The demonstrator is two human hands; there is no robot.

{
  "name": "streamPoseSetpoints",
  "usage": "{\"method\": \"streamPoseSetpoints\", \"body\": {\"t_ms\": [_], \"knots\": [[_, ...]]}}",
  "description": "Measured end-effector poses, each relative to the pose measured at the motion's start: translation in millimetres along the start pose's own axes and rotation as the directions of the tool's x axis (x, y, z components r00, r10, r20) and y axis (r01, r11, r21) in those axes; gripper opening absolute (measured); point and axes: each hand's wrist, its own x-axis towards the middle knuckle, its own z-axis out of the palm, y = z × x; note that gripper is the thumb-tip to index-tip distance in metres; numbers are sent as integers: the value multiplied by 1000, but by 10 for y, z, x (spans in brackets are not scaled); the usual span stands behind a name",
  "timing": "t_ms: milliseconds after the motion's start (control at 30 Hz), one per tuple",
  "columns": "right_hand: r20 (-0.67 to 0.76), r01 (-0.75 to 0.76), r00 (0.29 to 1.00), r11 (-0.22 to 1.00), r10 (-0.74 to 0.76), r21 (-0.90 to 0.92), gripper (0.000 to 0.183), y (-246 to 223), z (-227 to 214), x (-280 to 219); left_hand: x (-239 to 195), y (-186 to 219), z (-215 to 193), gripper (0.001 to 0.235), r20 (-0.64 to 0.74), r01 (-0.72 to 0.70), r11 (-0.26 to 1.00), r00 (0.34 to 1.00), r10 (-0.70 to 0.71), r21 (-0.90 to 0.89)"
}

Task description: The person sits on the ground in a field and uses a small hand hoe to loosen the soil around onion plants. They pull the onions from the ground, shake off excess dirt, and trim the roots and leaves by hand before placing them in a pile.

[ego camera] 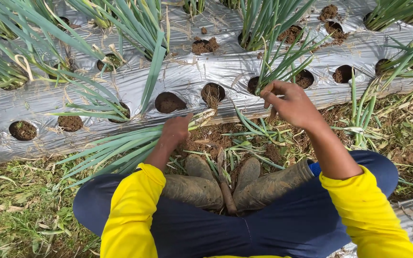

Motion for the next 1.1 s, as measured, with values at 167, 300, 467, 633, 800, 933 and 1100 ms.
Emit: {"method": "streamPoseSetpoints", "body": {"t_ms": [167, 300, 467, 633, 800, 933, 1100], "knots": [[535, -134, 735, 863, 417, -488, 49, 1882, 1880, -131, -25, -39, -109, 79, -29, 7, 1000, 1000, -7, -15], [547, -180, 692, 846, 471, -502, 52, 3060, 2970, -412, -41, -86, -46, 79, -63, -25, 1000, 998, 24, -18], [743, 169, 545, 816, 390, -552, 29, 3451, 3490, -608, 62, -87, -18, 70, -138, -19, 1000, 990, 17, -11], [821, 469, 493, 707, 288, -530, 23, 3991, 3883, -682, 42, -99, -14, 65, -173, -16, 1000, 985, 12, -21], [673, -260, 622, 917, 399, -303, 59, 4168, 3616, -644, -26, -102, -82, 65, -197, -28, 997, 980, 14, -70], [581, -617, 616, 784, 532, -65, 70, 3153, 2822, -582, 41, -134, -39, 65, -206, 3, 997, 979, 14, 82], [369, -660, 685, 750, 628, -50, 65, 2453, 2294, -692, 172, -247, 126, 56, -261, 155, 963, 961, -95, 221]]}}
